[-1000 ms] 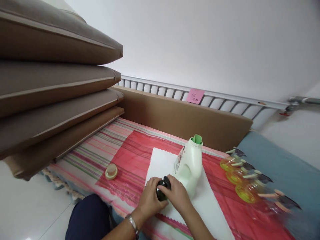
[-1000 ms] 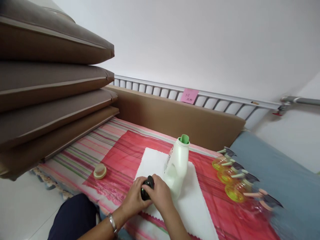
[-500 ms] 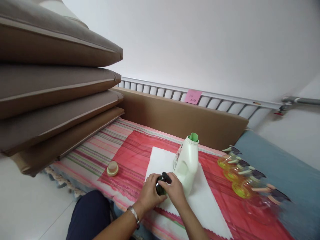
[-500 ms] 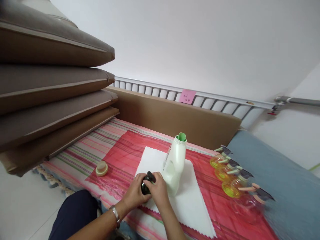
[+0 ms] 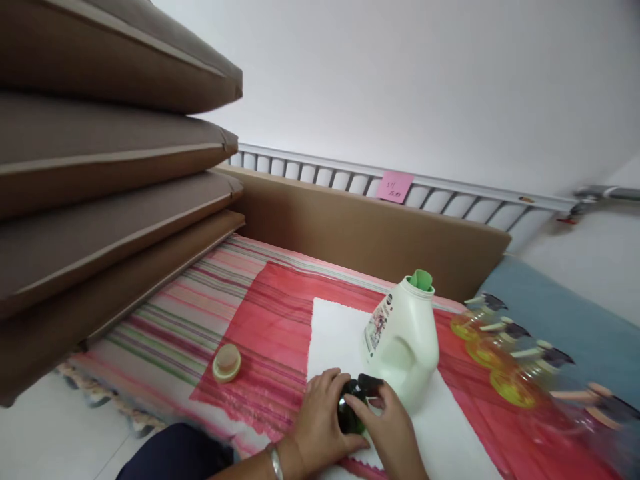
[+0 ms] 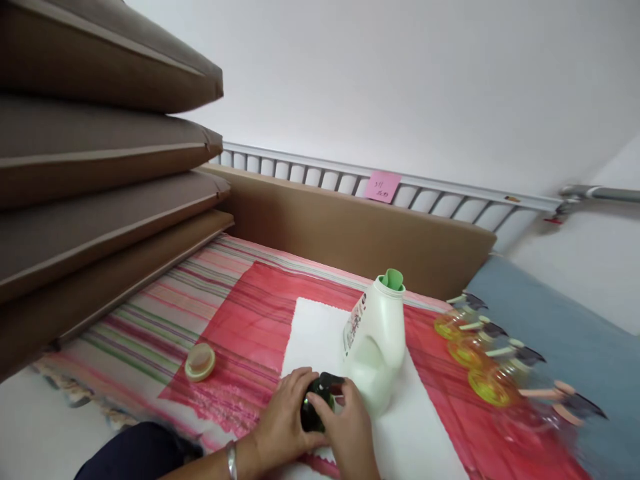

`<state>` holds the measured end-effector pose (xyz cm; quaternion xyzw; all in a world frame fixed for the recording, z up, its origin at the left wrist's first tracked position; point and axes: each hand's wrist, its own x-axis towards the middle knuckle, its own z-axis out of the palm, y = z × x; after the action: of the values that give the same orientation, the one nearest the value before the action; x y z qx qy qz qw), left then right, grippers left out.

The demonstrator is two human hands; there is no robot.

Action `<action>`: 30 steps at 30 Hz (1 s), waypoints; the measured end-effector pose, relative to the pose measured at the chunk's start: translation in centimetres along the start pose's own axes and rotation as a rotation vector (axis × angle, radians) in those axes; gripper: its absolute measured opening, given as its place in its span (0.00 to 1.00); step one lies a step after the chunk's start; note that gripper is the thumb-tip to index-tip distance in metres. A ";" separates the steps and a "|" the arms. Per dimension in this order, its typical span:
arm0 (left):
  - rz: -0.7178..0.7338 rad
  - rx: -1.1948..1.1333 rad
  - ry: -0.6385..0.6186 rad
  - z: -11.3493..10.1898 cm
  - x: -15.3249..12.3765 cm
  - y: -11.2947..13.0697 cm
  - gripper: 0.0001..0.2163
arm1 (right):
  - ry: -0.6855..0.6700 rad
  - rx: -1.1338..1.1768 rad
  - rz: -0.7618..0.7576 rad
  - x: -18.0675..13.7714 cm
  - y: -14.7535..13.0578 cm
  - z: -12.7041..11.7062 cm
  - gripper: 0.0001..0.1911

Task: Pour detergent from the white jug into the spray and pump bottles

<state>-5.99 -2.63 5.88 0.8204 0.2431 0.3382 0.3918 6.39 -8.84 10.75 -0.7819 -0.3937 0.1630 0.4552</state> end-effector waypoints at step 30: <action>0.000 -0.065 0.061 0.4 0.9 0.0 0.35 | -0.072 -0.219 -0.198 0.6 -2.2 -0.9 0.12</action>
<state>-5.11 -2.22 6.06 0.7966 0.2441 0.3706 0.4106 6.26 -8.25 13.13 -0.7778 -0.5004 0.1014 0.3665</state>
